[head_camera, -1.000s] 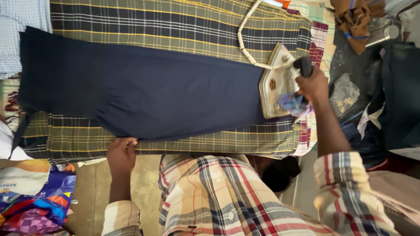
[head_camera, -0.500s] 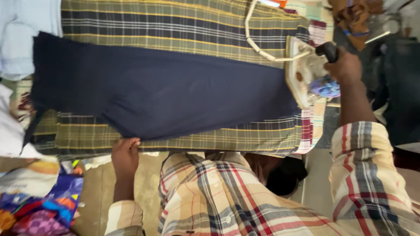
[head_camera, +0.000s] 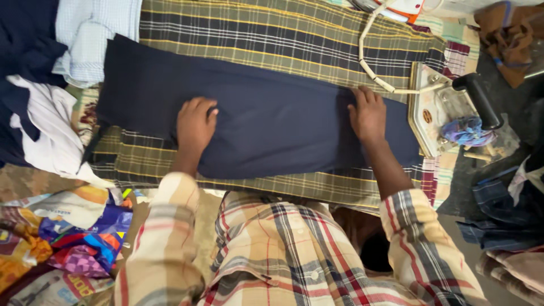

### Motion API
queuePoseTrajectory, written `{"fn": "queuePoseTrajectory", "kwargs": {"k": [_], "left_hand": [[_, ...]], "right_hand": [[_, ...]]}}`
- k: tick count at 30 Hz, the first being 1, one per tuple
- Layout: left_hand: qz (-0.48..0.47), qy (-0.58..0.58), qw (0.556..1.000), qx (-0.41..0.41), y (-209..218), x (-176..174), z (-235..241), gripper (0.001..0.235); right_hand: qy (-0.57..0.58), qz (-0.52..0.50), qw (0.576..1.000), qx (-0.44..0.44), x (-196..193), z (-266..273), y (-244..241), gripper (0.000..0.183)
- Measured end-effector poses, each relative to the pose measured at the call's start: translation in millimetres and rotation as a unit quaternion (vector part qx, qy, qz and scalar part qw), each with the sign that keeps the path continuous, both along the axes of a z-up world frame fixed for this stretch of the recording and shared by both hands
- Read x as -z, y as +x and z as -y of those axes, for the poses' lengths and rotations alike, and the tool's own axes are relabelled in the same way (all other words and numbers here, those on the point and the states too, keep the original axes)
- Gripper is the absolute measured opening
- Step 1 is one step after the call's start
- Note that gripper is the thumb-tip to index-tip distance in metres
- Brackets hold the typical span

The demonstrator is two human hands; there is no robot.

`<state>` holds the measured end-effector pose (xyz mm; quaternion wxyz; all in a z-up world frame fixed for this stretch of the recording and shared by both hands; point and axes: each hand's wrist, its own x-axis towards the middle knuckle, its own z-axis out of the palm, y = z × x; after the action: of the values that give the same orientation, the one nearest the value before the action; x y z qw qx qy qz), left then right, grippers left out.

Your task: The person irons navy trousers on a padded board, then folds them into a rectangle and continues ironing the folded garment.

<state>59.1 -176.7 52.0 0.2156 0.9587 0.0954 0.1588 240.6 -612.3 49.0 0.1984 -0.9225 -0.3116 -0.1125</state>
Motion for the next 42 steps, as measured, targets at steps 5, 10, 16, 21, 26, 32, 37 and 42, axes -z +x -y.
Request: {"fn": "queuePoseTrajectory", "kwargs": {"k": [5, 10, 16, 21, 26, 32, 37, 42], "left_hand": [[-0.014, 0.096, 0.995, 0.029, 79, 31, -27, 0.048], [-0.081, 0.082, 0.993, 0.034, 108, 55, -53, 0.043], [-0.023, 0.101, 0.995, 0.011, 119, 68, -78, 0.049], [-0.038, 0.094, 0.995, -0.01, 128, 77, -99, 0.036], [-0.027, 0.166, 0.985, 0.044, 129, 76, -122, 0.039], [-0.095, 0.213, 0.969, 0.081, 127, 83, -153, 0.043], [-0.113, 0.204, 0.967, 0.1, 122, 85, -166, 0.044], [-0.146, 0.205, 0.966, 0.066, 116, 70, -148, 0.045]], "right_hand": [[-0.144, -0.044, 0.982, 0.11, 37, -16, 33, 0.026], [-0.18, -0.02, 0.973, 0.141, 49, -14, 42, 0.021], [-0.18, -0.023, 0.971, 0.157, 48, -12, 52, 0.018], [-0.213, -0.059, 0.958, 0.182, 48, -14, 69, 0.017], [-0.169, -0.113, 0.973, 0.108, 38, 7, 72, 0.04], [-0.223, -0.161, 0.961, 0.023, 25, 45, 93, 0.035], [-0.091, -0.022, 0.993, 0.068, -12, 66, 87, 0.021], [-0.163, 0.107, 0.955, 0.224, -83, 165, 92, 0.042]]}}
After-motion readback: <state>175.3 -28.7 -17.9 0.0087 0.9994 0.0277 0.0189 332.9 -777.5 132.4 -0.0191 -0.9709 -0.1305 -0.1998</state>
